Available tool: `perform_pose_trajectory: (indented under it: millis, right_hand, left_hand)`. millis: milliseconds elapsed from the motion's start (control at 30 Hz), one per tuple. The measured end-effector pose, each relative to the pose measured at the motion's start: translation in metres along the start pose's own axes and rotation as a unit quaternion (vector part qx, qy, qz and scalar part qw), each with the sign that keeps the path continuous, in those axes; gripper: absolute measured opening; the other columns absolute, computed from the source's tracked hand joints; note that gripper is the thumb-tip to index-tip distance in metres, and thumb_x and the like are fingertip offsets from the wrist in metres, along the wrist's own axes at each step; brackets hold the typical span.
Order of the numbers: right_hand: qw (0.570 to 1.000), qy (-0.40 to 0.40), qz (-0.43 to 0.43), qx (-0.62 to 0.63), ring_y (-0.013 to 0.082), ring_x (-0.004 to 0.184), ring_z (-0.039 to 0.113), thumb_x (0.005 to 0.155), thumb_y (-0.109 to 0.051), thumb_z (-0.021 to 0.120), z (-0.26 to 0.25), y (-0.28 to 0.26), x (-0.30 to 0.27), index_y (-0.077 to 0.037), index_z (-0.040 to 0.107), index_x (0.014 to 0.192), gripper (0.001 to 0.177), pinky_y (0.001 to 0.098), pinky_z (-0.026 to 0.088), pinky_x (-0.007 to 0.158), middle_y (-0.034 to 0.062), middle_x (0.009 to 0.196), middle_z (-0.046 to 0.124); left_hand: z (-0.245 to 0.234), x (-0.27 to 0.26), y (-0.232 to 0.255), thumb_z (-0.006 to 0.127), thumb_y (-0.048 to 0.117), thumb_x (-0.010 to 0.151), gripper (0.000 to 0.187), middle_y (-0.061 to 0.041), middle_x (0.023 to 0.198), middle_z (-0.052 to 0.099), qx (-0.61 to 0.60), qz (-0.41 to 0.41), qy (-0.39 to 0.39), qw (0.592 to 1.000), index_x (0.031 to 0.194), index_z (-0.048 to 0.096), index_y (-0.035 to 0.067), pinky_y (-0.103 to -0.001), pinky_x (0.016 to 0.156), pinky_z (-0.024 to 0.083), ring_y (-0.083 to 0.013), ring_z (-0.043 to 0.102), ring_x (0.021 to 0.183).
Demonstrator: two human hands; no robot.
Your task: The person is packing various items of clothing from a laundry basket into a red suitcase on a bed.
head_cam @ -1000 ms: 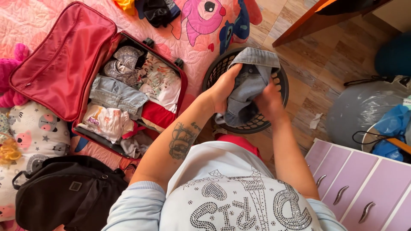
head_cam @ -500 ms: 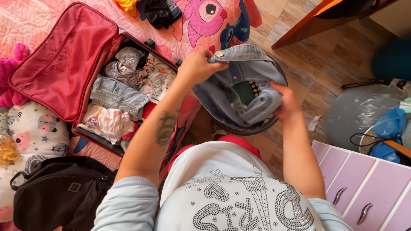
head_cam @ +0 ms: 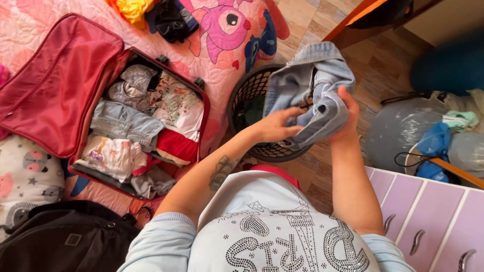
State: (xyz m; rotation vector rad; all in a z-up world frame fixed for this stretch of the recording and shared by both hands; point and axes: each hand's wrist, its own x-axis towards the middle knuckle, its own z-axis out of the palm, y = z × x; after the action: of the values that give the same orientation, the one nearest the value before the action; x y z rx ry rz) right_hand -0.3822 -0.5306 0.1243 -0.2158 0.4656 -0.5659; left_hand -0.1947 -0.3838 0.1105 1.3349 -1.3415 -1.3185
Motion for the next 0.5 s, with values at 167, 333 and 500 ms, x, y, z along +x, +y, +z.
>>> perform_pose_trajectory:
  millis: [167, 333, 500]
  right_hand:
    - [0.997, -0.047, -0.037, -0.040, 0.0303, 0.093, 0.073, 0.103, -0.026, 0.061, -0.006, -0.028, -0.006, 0.002, 0.066, 0.117, 0.032, 0.0434, 0.060, 0.089, 0.0160, 0.106, 0.074]
    - [0.984, -0.035, -0.133, -0.113, 0.0279, 0.104, 0.069, 0.098, -0.024, 0.061, 0.030, -0.047, -0.028, 0.003, 0.060, 0.130, 0.041, 0.0410, 0.057, 0.097, 0.0155, 0.116, 0.068]
    - [0.947, 0.107, -0.110, -0.281, 0.0233, 0.121, 0.065, 0.095, -0.040, 0.063, 0.035, -0.042, -0.023, -0.009, 0.060, 0.131, 0.048, 0.0442, 0.049, 0.111, 0.0036, 0.125, 0.071]
  left_hand:
    - [0.010, -0.007, 0.028, 0.066, 0.064, 0.085, 0.087, -0.019, 0.138, 0.060, 0.115, -0.111, -0.159, 0.974, 0.153, 0.042, 0.017, -0.045, 0.109, 0.035, -0.0359, 0.053, 0.129]
    - [0.014, -0.009, 0.025, 0.062, 0.070, 0.081, 0.073, -0.015, 0.105, 0.077, 0.325, -0.146, -0.190, 0.915, 0.132, 0.065, 0.018, -0.046, 0.105, 0.044, -0.0317, 0.071, 0.108]
    - [-0.002, 0.017, 0.043, 0.065, 0.053, 0.094, 0.048, -0.014, 0.081, 0.072, 0.065, -0.139, 0.064, 0.986, 0.097, 0.074, 0.006, -0.037, 0.072, 0.053, -0.0251, 0.070, 0.075]
